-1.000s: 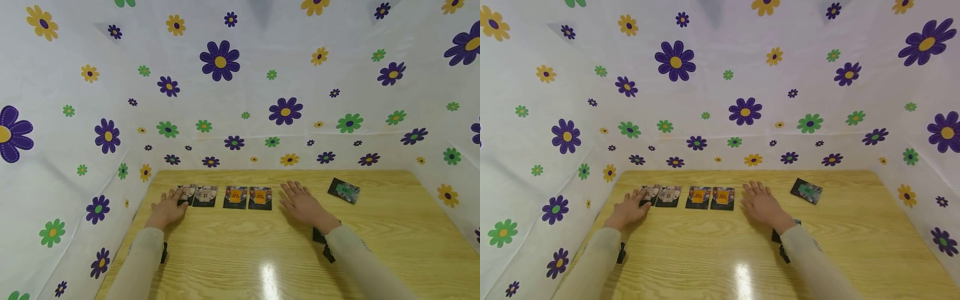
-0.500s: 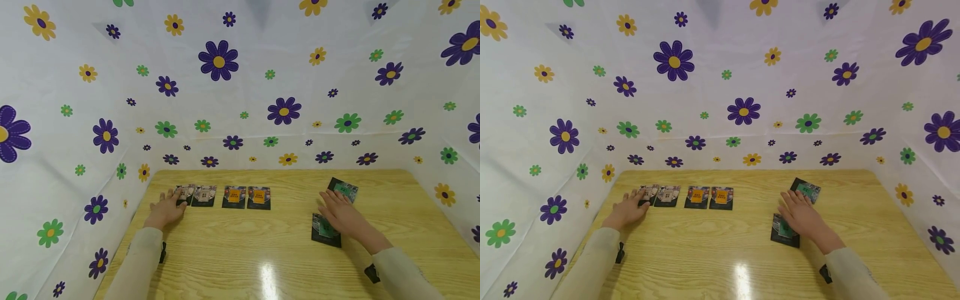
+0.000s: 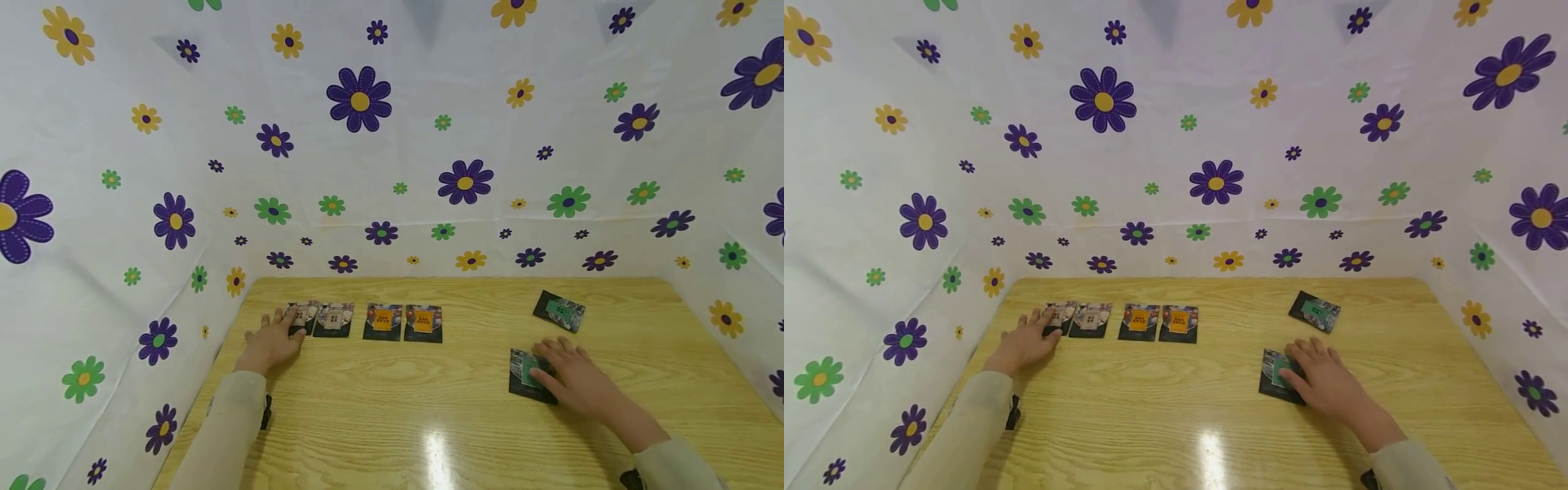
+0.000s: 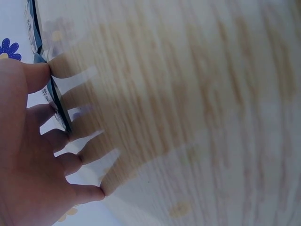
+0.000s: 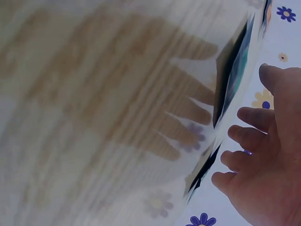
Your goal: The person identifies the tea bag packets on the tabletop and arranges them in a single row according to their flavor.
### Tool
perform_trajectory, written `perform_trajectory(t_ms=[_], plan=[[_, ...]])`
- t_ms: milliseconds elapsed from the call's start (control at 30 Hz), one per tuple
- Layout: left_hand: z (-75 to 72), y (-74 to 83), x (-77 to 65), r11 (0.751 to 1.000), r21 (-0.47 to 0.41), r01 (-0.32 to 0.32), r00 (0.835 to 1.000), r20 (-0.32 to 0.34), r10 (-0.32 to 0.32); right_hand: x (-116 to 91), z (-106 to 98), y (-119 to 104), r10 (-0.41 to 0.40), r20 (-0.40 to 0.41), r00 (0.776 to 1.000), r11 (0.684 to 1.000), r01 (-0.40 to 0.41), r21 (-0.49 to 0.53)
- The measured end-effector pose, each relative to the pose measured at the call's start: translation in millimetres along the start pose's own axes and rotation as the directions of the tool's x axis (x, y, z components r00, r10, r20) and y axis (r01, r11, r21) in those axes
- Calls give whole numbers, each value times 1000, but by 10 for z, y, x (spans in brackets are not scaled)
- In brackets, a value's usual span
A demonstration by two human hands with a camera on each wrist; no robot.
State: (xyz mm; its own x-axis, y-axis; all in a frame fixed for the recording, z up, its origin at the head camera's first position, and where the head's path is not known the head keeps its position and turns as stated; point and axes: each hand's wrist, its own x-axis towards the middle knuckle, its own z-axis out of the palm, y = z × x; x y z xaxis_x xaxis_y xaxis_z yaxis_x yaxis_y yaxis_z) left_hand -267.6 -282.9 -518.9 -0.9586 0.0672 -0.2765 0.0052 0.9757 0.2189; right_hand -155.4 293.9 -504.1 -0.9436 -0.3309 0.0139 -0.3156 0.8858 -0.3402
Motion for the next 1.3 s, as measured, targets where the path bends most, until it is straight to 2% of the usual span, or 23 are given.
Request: perform_trajectory(t_ms=[300,667,1033,1300], plan=[[-21,17,-14,1000,-9,2,1000,5,-2,-33,102,3,-4,28,1000,1000,5,-20],[-16,14,-14,1000,-3,2,1000,6,-2,-6,139,-20,-16,13,1000,999,16,-43],[-10,7,-4,1000,-6,9,1000,13,-9,95,144,-52,-34,-21,999,998,33,-59],[-1,-13,11,1000,-21,16,999,31,-15,182,132,-68,-35,-14,999,997,34,-72]])
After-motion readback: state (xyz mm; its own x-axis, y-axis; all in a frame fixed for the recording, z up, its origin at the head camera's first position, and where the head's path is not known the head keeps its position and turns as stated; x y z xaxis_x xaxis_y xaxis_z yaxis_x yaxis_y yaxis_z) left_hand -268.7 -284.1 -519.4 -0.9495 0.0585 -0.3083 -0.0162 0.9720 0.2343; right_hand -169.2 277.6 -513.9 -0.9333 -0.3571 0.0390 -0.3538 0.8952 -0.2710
